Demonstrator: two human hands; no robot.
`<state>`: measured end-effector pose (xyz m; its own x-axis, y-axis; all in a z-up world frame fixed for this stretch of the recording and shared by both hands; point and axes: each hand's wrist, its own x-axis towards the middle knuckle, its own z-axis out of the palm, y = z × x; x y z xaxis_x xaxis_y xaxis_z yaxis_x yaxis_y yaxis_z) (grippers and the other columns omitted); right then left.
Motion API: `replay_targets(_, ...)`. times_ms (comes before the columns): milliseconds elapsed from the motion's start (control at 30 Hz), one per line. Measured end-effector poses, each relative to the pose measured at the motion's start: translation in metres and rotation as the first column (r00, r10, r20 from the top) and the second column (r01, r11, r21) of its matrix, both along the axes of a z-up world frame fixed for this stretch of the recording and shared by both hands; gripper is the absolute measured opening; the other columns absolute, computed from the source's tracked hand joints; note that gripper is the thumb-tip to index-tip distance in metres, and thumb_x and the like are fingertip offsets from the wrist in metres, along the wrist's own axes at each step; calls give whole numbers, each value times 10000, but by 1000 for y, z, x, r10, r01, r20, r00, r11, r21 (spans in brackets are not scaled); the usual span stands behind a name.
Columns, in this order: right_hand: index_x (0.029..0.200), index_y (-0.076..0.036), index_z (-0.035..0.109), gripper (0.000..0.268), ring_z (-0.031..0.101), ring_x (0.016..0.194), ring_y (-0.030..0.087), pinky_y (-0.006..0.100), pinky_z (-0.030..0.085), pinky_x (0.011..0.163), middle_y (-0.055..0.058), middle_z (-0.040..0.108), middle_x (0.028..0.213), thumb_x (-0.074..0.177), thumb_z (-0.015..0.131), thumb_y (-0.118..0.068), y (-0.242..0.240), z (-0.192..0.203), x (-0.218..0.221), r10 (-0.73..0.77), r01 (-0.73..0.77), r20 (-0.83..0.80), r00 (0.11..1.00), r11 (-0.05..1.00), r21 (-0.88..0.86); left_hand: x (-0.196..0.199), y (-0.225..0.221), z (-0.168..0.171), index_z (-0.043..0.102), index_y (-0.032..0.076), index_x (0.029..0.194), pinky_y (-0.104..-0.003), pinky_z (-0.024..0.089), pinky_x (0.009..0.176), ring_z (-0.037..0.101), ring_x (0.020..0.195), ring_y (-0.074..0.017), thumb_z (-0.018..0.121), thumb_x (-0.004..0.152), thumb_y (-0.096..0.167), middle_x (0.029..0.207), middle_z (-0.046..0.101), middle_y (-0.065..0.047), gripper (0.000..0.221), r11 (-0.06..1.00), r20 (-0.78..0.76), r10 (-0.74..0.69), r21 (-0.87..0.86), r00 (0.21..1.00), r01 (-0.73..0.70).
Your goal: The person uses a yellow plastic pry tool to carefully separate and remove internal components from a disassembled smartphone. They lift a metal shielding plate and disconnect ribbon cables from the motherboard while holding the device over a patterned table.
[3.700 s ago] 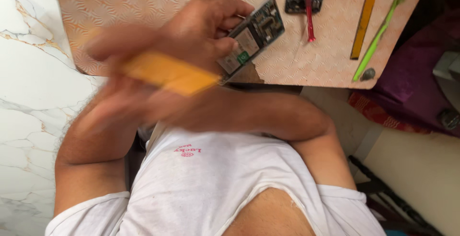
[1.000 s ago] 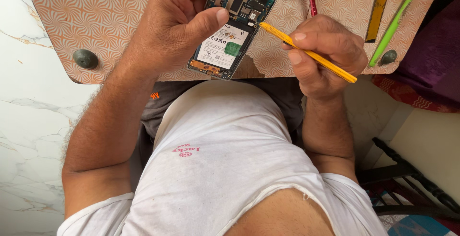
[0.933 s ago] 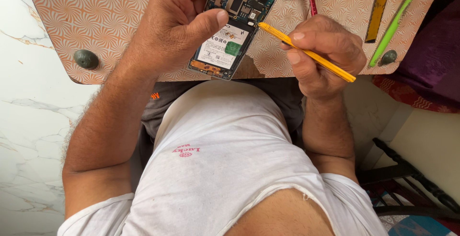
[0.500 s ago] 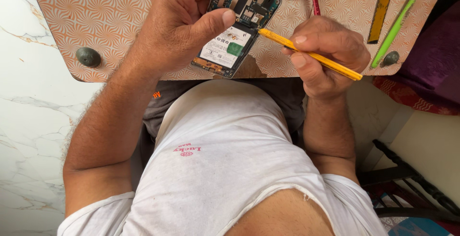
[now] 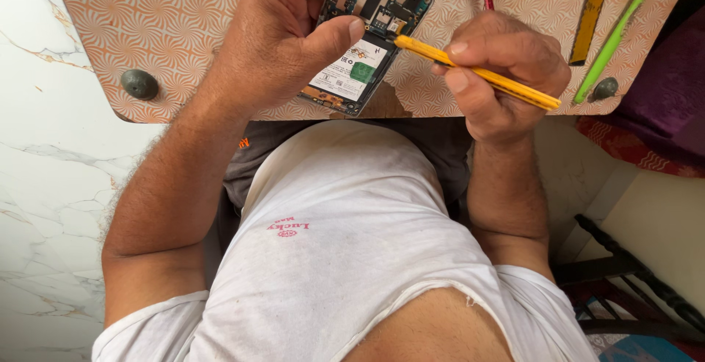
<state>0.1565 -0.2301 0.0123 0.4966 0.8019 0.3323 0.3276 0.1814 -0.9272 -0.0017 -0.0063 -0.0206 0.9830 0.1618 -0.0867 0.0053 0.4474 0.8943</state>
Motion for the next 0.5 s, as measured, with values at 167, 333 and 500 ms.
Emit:
replay_targets(167,1059,24,615,121,675,686,202,281,574,612,149,665,875,978,685,-32,5,4,1,44,-44,8,999,998,35,1,-2,2,608,-33,1268,-213,565,868,638,938,-41,698,1090,14,1046,679,-24,205,1000,-53,15,-26,998,-17)
replay_targets(333,1065,14,618,152,659,684,204,297,554,626,135,658,883,962,698,-64,6,9,-4,37,-35,-38,999,998,57,5,-2,6,586,-33,1263,-234,597,877,677,976,-67,743,1017,46,1067,688,-28,302,1000,-64,27,10,998,-26)
replay_targets(500,1093,19,626,162,654,683,192,279,543,630,144,658,832,975,713,-50,2,9,-5,46,-41,-80,996,998,57,6,-3,6,566,-33,1279,-236,591,864,664,965,-67,736,1005,40,1060,680,-29,330,1000,-84,30,-6,996,-31)
